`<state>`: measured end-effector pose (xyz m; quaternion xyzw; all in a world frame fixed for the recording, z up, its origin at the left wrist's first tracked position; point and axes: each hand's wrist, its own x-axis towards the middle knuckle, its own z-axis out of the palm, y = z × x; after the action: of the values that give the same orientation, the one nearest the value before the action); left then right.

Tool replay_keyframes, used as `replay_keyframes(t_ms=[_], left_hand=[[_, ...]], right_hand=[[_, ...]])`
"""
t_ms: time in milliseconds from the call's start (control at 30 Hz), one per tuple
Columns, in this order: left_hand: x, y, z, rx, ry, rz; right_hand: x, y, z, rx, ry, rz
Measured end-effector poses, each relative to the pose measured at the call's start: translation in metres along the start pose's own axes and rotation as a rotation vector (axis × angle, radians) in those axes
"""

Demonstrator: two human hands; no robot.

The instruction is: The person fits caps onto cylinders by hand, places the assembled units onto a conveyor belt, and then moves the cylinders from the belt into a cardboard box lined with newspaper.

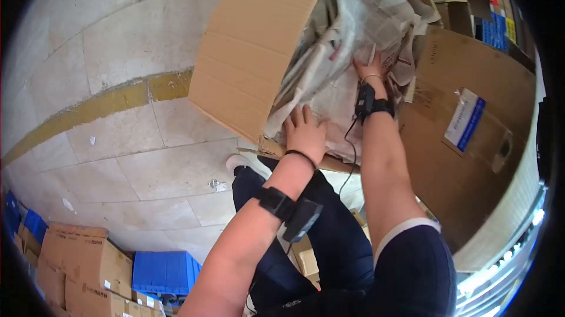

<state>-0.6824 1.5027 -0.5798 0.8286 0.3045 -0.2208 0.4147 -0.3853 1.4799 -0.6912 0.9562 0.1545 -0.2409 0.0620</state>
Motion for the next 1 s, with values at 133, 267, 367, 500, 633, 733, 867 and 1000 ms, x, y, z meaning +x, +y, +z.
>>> replay_keyframes(t_ms=[133,267,367,500,633,733,867,1000], left_hand=[[-0.059,-0.013,-0.028,-0.158,0.424,0.306],[-0.148,0.003,-0.066,-0.355,0.583,0.258],[-0.219,-0.005,-0.052,-0.389,0.591,0.104],[-0.312,-0.012,-0.048,-0.725,0.469,-0.155],[-0.341,0.048,-0.097,-0.933,0.413,-0.166],[-0.329,0.115,-0.137,-1.005,0.378,0.012],[-0.285,0.241,-0.189,-0.928,0.267,0.212],[-0.213,0.343,-0.195,-0.414,0.447,0.266]], right_hand=[[-0.116,-0.071,-0.024,-0.015,0.435,-0.079],[-0.239,-0.116,-0.085,0.552,0.715,-0.67],[-0.357,-0.115,-0.102,0.762,0.512,-0.793],[-0.502,-0.041,-0.141,0.696,0.057,-0.956],[-0.56,0.089,-0.193,0.283,-0.517,-0.828],[-0.548,0.191,-0.239,0.311,-0.404,-0.628],[-0.494,0.334,-0.299,0.459,0.055,-0.256],[-0.443,0.446,-0.364,1.117,0.001,0.231]])
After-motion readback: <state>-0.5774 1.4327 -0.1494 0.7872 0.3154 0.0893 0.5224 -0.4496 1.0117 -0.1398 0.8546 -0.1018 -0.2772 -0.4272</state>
